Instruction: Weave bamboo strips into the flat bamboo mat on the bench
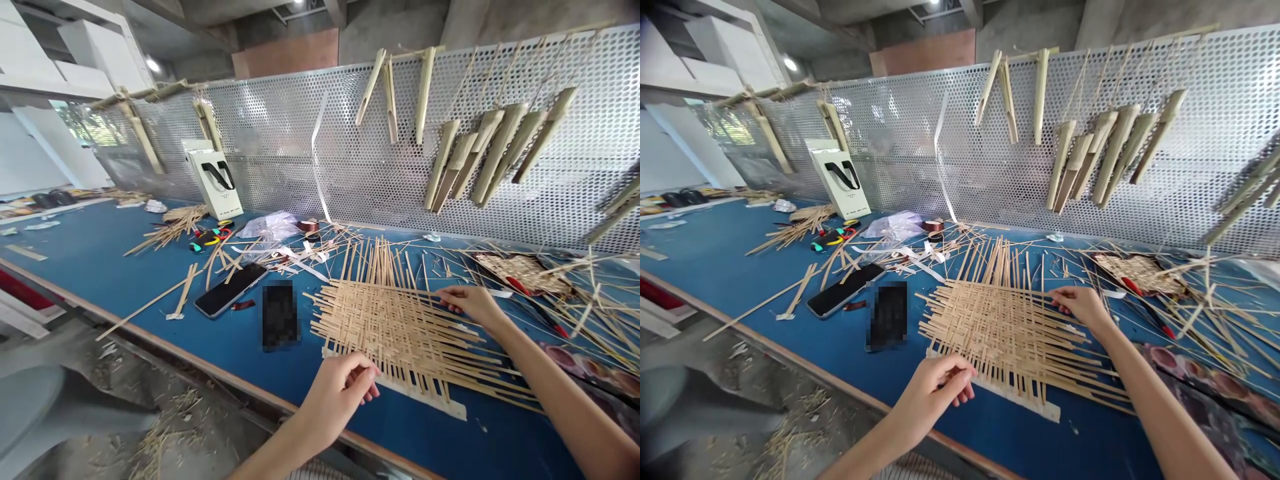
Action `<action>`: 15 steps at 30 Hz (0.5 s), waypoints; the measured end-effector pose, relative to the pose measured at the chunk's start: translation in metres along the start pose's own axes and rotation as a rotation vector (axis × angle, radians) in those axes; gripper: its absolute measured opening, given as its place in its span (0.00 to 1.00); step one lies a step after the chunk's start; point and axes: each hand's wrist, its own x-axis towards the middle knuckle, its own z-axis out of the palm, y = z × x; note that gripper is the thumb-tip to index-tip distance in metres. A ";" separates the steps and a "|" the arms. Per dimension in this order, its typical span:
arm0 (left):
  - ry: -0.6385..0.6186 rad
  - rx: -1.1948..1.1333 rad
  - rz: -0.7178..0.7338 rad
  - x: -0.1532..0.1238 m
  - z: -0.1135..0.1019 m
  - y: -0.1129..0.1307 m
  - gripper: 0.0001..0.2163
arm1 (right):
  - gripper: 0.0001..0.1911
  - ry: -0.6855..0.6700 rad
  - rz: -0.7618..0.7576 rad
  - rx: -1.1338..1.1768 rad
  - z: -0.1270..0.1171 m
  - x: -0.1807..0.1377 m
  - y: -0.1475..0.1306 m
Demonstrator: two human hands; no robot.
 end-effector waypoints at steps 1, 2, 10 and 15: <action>0.001 0.009 -0.001 0.000 0.000 0.001 0.16 | 0.14 0.002 -0.013 -0.016 0.002 0.000 0.001; 0.001 0.016 -0.003 0.000 0.001 0.002 0.16 | 0.15 0.003 -0.025 -0.034 0.004 -0.001 0.001; -0.004 0.013 -0.023 0.000 0.000 0.004 0.15 | 0.16 0.036 -0.076 -0.138 0.014 -0.004 -0.006; -0.007 0.008 -0.030 0.000 0.000 0.002 0.15 | 0.14 0.109 -0.125 -0.337 0.018 -0.006 -0.010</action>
